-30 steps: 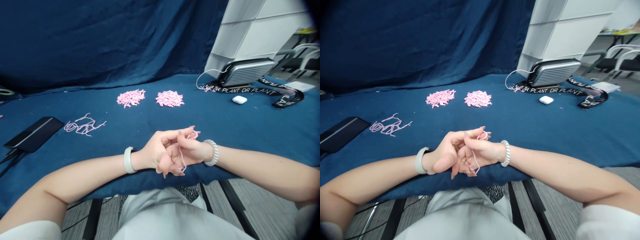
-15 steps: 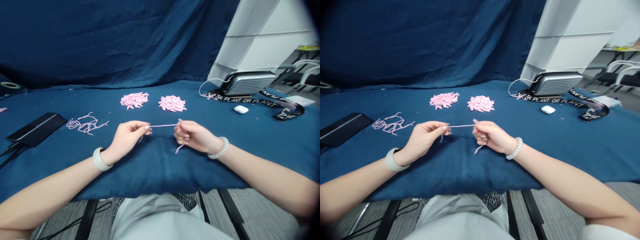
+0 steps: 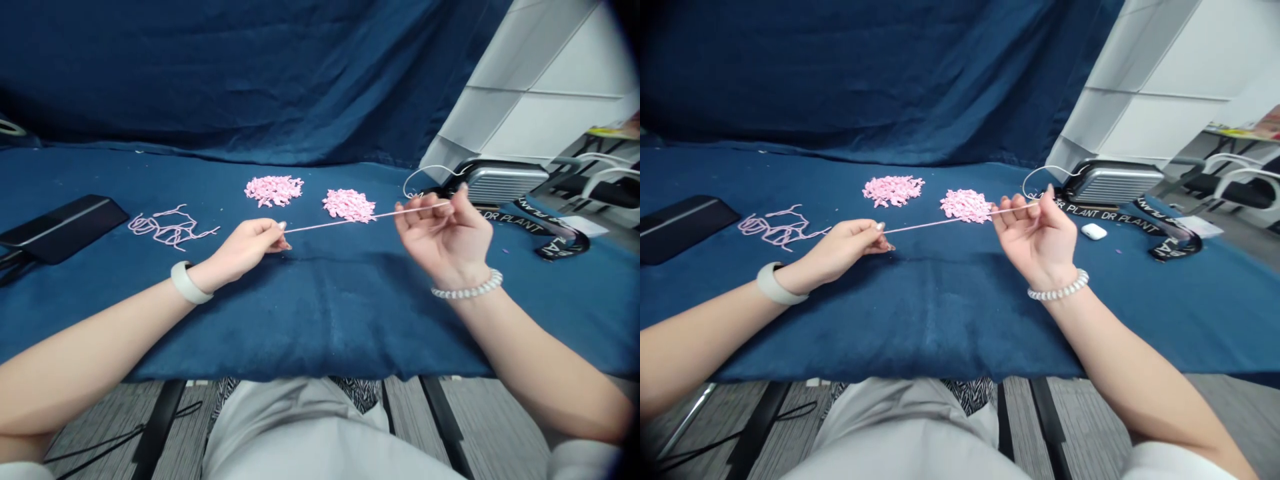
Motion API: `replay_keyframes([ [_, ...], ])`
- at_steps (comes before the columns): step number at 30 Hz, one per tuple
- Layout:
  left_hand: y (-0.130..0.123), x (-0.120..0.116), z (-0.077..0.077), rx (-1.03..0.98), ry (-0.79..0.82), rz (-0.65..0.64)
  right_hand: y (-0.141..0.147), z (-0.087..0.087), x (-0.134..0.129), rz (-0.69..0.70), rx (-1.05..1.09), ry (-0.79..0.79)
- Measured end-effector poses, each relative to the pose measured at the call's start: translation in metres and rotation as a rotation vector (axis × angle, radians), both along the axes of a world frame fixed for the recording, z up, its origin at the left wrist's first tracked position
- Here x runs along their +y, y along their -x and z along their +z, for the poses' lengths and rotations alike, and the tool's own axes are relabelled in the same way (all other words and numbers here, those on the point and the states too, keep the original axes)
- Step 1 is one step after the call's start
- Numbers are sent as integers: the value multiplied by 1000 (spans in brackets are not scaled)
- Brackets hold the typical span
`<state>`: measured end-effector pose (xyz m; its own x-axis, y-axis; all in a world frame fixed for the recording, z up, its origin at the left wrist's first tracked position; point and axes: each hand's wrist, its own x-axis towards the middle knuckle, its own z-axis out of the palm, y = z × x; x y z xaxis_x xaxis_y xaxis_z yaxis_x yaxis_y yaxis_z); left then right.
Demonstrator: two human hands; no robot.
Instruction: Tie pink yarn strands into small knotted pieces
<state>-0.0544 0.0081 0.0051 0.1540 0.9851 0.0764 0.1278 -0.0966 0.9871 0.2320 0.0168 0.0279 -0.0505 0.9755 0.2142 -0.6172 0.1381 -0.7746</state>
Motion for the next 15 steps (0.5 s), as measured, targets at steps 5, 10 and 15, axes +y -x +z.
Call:
replay_keyframes([
  [5, -2, -2, 12, -503, 132, -24, 8, -3, -6, 83, 67, 129],
  [10, -2, -10, 29, -620, 96, 79, 28, -27, -3, 201, -70, 375],
  [15, -5, -19, 34, -680, 93, 95, 37, -33, -3, 187, -106, 434],
])
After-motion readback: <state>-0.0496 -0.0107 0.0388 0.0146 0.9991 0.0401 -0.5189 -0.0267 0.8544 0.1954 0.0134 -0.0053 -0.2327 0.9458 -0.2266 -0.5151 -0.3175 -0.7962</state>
